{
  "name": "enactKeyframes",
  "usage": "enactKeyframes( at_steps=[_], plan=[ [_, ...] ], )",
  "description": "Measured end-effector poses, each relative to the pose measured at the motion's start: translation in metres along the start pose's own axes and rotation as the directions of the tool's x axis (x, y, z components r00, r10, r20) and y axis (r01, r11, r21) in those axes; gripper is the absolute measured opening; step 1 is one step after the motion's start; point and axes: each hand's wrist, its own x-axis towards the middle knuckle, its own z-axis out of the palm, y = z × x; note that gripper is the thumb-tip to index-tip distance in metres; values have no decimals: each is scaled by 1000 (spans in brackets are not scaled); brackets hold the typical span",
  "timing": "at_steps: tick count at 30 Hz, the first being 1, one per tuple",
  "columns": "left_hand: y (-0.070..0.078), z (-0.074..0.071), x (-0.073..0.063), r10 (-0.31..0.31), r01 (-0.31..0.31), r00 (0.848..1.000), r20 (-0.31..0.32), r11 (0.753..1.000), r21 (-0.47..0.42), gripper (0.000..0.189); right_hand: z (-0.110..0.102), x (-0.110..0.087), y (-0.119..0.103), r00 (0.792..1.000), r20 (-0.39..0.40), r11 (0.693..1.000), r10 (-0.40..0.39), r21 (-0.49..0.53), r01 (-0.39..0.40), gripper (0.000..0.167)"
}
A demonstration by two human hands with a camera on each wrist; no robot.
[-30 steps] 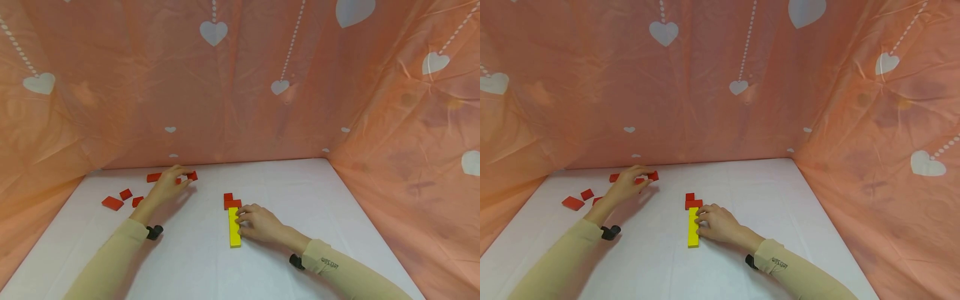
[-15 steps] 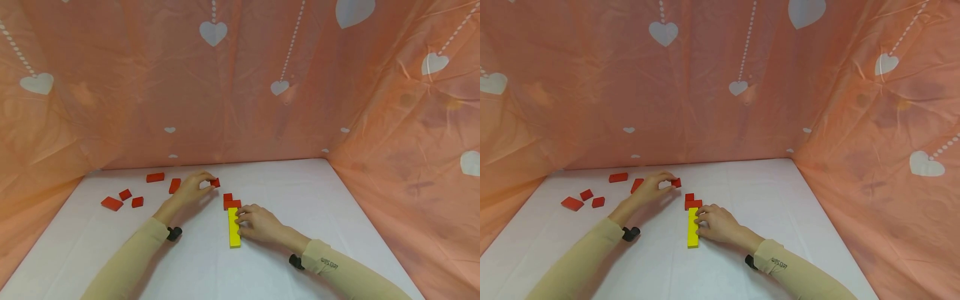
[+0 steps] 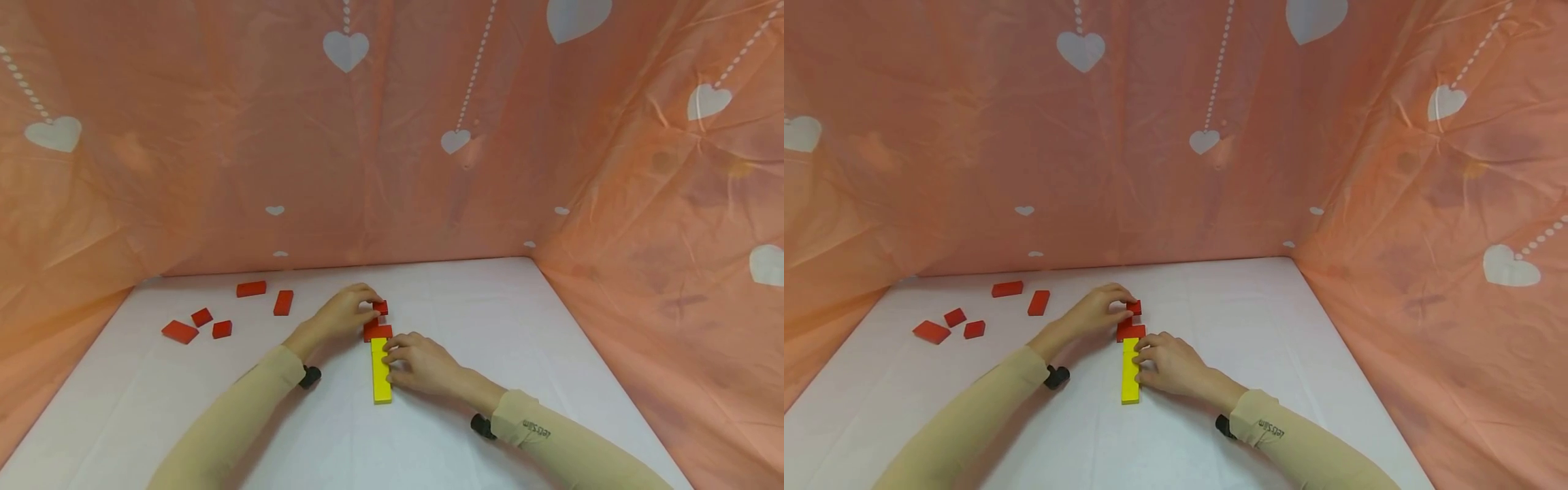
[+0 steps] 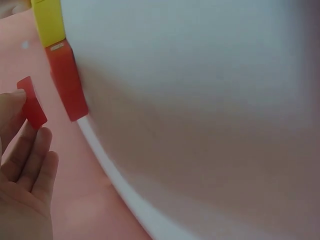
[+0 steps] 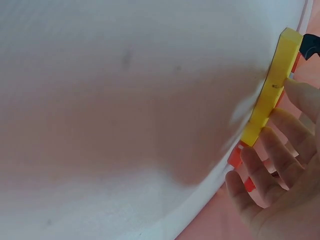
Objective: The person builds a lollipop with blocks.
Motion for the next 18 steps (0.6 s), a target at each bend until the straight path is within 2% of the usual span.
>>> enactKeyframes(
  at_steps=[8, 18],
  plan=[
    [1, 8, 11, 11, -12, 999, 47, 1000, 22, 27, 0, 0, 1, 999, -26, 999, -33, 5, 33, 29],
    [0, 12, 14, -19, 12, 993, 115, 998, 63, 23, 0, -1, 1, 998, -37, 999, -46, 3, 46, 29]
  ],
)
